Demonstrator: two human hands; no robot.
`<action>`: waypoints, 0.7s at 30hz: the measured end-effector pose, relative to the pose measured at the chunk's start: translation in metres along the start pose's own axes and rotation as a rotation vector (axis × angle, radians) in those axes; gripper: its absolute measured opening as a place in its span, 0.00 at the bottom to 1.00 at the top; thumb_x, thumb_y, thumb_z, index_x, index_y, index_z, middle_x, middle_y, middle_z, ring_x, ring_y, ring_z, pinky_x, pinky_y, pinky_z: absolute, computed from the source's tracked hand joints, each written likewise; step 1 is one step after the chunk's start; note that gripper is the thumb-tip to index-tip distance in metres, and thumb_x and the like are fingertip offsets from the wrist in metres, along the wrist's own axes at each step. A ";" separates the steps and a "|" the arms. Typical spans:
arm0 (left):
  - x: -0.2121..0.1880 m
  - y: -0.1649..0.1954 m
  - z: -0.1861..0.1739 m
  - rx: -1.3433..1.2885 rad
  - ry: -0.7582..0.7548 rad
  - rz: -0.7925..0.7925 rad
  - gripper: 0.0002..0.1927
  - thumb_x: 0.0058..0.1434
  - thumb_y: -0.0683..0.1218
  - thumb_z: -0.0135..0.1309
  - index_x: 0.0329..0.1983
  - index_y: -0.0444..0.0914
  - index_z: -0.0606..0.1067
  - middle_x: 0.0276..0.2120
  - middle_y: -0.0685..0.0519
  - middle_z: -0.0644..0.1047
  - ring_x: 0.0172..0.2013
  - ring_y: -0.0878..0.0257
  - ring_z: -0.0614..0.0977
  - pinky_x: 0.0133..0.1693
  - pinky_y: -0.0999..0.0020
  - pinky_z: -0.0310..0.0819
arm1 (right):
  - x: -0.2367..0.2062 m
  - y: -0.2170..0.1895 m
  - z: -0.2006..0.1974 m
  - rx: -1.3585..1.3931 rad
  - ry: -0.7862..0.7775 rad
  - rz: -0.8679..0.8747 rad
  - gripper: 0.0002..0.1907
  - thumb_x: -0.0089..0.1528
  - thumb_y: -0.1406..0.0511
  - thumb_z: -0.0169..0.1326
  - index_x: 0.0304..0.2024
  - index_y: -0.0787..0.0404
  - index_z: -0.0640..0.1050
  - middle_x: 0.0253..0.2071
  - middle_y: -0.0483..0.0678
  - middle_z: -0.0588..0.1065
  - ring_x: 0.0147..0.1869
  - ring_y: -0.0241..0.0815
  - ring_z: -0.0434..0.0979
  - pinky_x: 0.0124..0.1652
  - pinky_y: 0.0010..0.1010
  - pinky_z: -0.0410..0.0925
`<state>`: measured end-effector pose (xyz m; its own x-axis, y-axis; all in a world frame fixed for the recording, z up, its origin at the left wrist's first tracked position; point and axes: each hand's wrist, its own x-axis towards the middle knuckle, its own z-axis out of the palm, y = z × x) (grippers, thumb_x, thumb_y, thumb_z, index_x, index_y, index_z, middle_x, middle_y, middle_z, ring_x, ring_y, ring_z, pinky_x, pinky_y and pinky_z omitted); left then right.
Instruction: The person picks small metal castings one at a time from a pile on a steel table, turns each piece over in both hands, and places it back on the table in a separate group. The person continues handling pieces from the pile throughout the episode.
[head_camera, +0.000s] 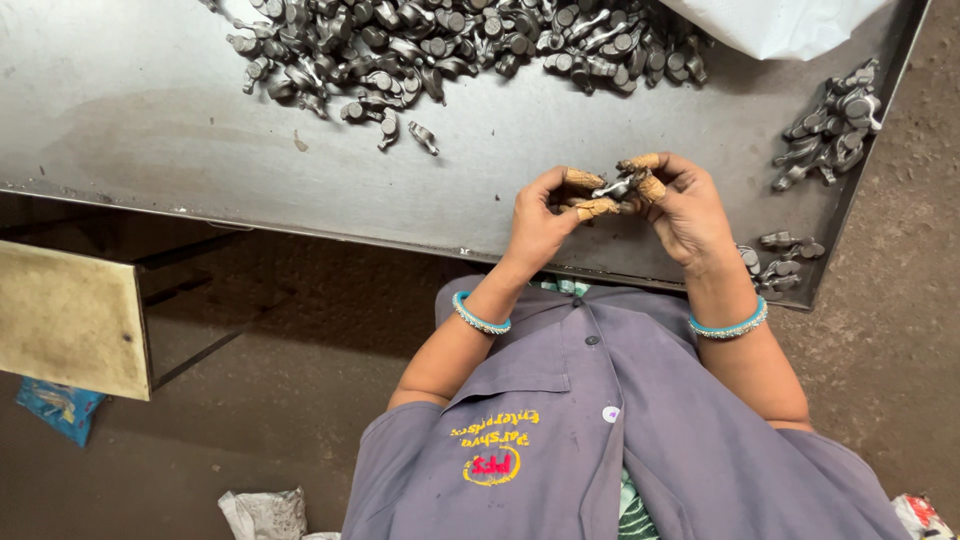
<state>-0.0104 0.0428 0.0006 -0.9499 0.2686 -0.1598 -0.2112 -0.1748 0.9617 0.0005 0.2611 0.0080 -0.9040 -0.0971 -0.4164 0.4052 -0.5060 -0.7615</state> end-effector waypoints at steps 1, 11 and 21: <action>0.000 -0.002 -0.001 0.002 0.001 -0.004 0.12 0.59 0.34 0.60 0.47 0.31 0.79 0.40 0.52 0.83 0.39 0.69 0.82 0.41 0.74 0.78 | 0.000 0.001 -0.002 -0.001 -0.004 0.008 0.09 0.67 0.71 0.57 0.50 0.68 0.77 0.43 0.47 0.78 0.41 0.35 0.78 0.39 0.25 0.73; 0.033 0.043 -0.012 0.583 0.053 0.178 0.24 0.51 0.39 0.69 0.53 0.40 0.79 0.44 0.49 0.76 0.33 0.62 0.82 0.37 0.69 0.79 | 0.036 -0.051 -0.007 -0.266 -0.136 -0.081 0.10 0.62 0.70 0.64 0.43 0.67 0.77 0.36 0.50 0.79 0.34 0.39 0.79 0.33 0.29 0.74; 0.111 0.055 -0.005 0.993 0.222 0.294 0.40 0.38 0.33 0.69 0.59 0.39 0.73 0.55 0.39 0.65 0.52 0.38 0.73 0.53 0.50 0.72 | 0.088 -0.055 0.083 -1.568 0.121 -0.932 0.27 0.46 0.73 0.69 0.48 0.62 0.78 0.45 0.52 0.77 0.54 0.58 0.70 0.51 0.47 0.65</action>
<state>-0.1287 0.0582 0.0350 -0.9751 0.1450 0.1678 0.2215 0.6753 0.7035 -0.1130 0.2087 0.0543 -0.8991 -0.1944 0.3922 -0.3629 0.8321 -0.4194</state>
